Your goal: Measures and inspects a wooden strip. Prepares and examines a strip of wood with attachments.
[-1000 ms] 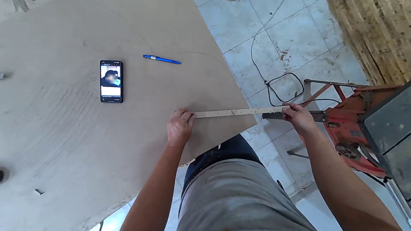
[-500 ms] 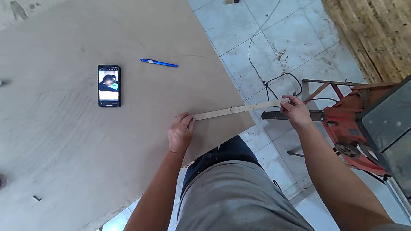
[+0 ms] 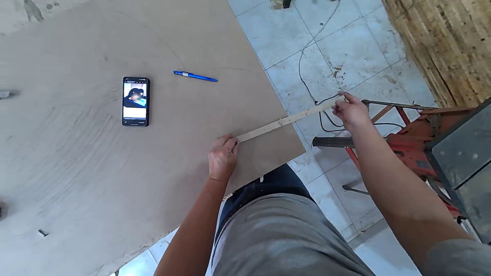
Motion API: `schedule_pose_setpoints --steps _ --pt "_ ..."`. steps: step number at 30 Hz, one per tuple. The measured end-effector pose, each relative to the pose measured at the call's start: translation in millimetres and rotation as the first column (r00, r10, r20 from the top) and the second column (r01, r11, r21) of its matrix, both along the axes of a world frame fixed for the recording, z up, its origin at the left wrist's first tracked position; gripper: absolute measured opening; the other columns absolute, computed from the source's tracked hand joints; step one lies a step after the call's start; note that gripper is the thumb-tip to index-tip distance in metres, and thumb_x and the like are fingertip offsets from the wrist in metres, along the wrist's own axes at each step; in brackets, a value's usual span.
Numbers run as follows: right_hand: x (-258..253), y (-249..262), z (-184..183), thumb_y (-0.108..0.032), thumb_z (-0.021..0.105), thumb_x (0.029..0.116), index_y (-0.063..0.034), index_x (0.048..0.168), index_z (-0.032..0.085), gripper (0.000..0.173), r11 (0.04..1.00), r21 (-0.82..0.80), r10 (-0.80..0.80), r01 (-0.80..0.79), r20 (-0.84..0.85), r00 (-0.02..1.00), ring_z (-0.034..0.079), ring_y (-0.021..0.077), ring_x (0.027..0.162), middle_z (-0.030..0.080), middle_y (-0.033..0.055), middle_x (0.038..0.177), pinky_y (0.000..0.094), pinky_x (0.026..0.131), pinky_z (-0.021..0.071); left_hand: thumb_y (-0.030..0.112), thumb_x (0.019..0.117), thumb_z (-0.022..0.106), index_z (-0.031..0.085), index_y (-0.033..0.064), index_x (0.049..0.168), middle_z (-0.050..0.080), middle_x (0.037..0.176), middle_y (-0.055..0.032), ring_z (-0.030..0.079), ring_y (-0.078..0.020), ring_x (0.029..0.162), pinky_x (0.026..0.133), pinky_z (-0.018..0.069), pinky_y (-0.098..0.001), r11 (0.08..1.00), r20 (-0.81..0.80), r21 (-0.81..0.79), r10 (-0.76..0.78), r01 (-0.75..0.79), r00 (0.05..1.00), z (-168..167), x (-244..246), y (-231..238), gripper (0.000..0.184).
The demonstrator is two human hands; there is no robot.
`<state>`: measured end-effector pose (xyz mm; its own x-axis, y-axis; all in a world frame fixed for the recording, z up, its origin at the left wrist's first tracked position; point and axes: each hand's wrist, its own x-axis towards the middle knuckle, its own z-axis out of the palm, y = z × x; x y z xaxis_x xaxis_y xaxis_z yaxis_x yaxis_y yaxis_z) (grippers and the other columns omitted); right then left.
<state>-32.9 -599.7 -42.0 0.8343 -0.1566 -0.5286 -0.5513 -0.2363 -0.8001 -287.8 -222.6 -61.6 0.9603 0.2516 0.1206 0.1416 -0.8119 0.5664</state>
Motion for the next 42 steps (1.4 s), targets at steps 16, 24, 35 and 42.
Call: schedule_pose_setpoints --steps 16,24,35,42 --pt "-4.8 452.7 65.1 -0.012 0.065 0.0979 -0.0053 0.135 0.062 0.037 0.251 0.037 0.948 -0.967 0.190 0.254 0.073 0.0216 0.099 0.072 0.0123 0.118 0.0441 0.086 0.0626 0.014 0.0966 0.066 0.075 0.0066 0.096 0.073 0.098 -0.0096 0.071 -0.0273 0.097 0.081 0.0605 -0.0429 0.953 -0.032 0.099 0.292 -0.287 0.956 6.3 6.6 -44.4 0.012" --pt "-56.4 397.6 45.3 -0.015 0.062 0.1029 -0.0094 0.131 0.066 0.029 -0.182 0.002 0.959 -0.983 0.220 -0.177 0.071 0.0104 0.109 0.074 0.0020 0.120 0.0364 0.100 0.0572 0.017 0.0968 0.066 0.073 0.0074 0.089 0.070 0.088 -0.0077 0.069 -0.0258 0.090 0.076 0.0599 -0.0406 0.906 -0.004 0.126 0.409 -0.405 0.913 -0.6 10.5 -54.9 0.014" --pt "-103.9 222.6 25.0 -0.024 0.065 0.1000 -0.0190 0.137 0.067 0.038 0.145 -0.222 0.936 -0.964 0.346 0.061 0.061 0.0079 0.124 0.064 -0.0018 0.137 0.0333 0.105 0.0543 0.011 0.0929 0.066 0.070 0.0039 0.085 0.070 0.086 -0.0101 0.071 -0.0270 0.088 0.076 0.0606 -0.0435 0.914 -0.026 0.120 0.392 -0.387 0.920 1.4 15.3 -44.2 0.011" --pt "-117.6 231.1 -7.2 -0.025 0.069 0.0992 -0.0145 0.109 0.075 0.016 0.297 -0.392 0.907 -0.871 0.401 0.129 0.069 0.0069 0.103 0.073 -0.0015 0.111 0.0288 0.093 0.0589 0.020 0.0934 0.067 0.074 0.0123 0.090 0.070 0.108 -0.0081 0.065 -0.0284 0.110 0.094 0.0525 -0.0493 0.955 -0.010 0.171 0.247 -0.242 0.969 3.7 7.2 -26.0 0.011"
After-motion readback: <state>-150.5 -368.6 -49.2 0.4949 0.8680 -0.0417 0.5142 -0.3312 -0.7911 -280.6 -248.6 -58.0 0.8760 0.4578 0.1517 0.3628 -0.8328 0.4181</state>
